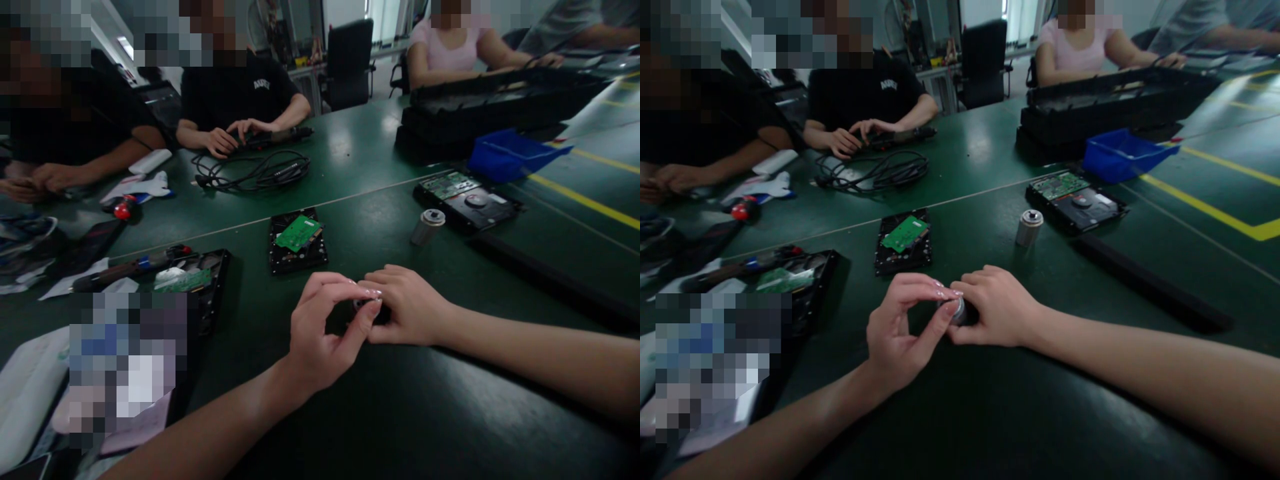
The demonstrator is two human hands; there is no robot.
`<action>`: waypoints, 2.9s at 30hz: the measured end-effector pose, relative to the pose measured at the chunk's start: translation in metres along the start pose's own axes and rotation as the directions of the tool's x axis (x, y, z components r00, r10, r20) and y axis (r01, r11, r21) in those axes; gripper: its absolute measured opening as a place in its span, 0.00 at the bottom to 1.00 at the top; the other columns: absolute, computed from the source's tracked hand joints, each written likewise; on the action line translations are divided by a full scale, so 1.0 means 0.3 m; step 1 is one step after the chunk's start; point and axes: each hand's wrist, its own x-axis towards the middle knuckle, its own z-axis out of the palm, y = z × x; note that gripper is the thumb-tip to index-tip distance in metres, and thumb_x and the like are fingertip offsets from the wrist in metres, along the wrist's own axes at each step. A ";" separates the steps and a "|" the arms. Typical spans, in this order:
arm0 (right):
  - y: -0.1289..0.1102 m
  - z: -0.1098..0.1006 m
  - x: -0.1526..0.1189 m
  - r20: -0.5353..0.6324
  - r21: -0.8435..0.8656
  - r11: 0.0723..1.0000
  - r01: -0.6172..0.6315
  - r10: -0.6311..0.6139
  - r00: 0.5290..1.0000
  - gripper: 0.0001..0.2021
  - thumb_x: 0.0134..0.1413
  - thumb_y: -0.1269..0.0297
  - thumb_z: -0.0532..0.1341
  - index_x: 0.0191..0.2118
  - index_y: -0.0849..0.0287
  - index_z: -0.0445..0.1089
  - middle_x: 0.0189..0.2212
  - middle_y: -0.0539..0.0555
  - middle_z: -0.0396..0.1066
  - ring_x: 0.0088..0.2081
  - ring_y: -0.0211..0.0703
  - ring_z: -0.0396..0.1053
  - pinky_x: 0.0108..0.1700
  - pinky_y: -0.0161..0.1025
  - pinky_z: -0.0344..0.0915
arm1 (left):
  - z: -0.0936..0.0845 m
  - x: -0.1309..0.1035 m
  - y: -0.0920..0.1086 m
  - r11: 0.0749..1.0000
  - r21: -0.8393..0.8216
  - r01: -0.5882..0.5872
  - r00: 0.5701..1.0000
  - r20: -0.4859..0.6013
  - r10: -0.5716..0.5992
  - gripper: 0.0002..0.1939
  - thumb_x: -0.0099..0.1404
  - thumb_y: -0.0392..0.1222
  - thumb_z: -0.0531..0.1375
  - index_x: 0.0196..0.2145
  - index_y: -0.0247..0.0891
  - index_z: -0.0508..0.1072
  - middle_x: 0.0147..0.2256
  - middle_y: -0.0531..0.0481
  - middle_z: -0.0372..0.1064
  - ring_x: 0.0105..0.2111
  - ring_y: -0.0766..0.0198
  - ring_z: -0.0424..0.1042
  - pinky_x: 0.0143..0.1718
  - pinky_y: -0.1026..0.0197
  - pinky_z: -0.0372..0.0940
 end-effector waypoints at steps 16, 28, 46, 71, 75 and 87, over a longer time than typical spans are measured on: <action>0.000 0.001 0.001 -0.005 -0.011 1.000 0.008 -0.008 1.000 0.15 0.50 0.51 0.58 0.31 0.60 0.66 0.26 0.52 0.67 0.28 0.40 0.64 0.33 0.38 0.52 | 0.003 -0.008 -0.010 0.997 0.065 -0.031 0.998 -0.060 0.035 0.16 0.58 0.30 0.62 0.42 0.40 0.65 0.35 0.51 0.70 0.38 0.63 0.70 0.40 0.57 0.69; 0.002 0.003 -0.003 -0.014 0.006 1.000 0.000 0.001 1.000 0.14 0.49 0.53 0.59 0.32 0.61 0.67 0.26 0.52 0.68 0.28 0.41 0.64 0.34 0.38 0.53 | 0.000 -0.006 -0.003 0.988 0.152 0.013 0.999 -0.033 -0.009 0.09 0.58 0.35 0.63 0.39 0.39 0.71 0.40 0.48 0.67 0.41 0.61 0.70 0.46 0.54 0.68; -0.009 -0.005 0.001 -0.032 0.010 1.000 -0.028 0.028 0.999 0.19 0.50 0.46 0.58 0.30 0.61 0.67 0.25 0.51 0.68 0.27 0.39 0.64 0.33 0.37 0.54 | -0.016 0.022 -0.070 0.924 0.221 0.312 0.941 -0.208 -0.268 0.08 0.62 0.37 0.61 0.36 0.38 0.64 0.35 0.49 0.72 0.38 0.60 0.74 0.43 0.52 0.67; -0.007 -0.003 -0.001 -0.026 0.007 1.000 -0.029 0.029 0.999 0.19 0.51 0.46 0.57 0.30 0.60 0.66 0.25 0.51 0.68 0.28 0.40 0.64 0.33 0.37 0.53 | -0.019 0.020 -0.079 0.830 0.356 0.430 0.901 -0.225 -0.371 0.13 0.59 0.35 0.63 0.39 0.40 0.63 0.35 0.51 0.72 0.37 0.59 0.71 0.40 0.54 0.62; -0.003 0.002 -0.001 -0.029 -0.001 1.000 -0.028 0.028 0.999 0.19 0.50 0.46 0.57 0.31 0.60 0.66 0.26 0.51 0.67 0.28 0.40 0.64 0.33 0.37 0.53 | -0.005 0.014 -0.038 0.974 0.160 0.160 0.945 -0.309 -0.105 0.16 0.58 0.31 0.64 0.40 0.39 0.61 0.35 0.52 0.70 0.35 0.63 0.73 0.37 0.58 0.66; 0.000 0.003 -0.002 -0.013 -0.003 1.000 -0.001 0.001 1.000 0.14 0.50 0.51 0.57 0.31 0.59 0.65 0.25 0.50 0.66 0.28 0.39 0.62 0.33 0.37 0.51 | 0.002 -0.017 -0.019 0.991 0.061 -0.117 0.988 -0.097 0.123 0.24 0.53 0.26 0.66 0.43 0.40 0.63 0.35 0.51 0.72 0.35 0.63 0.70 0.36 0.57 0.69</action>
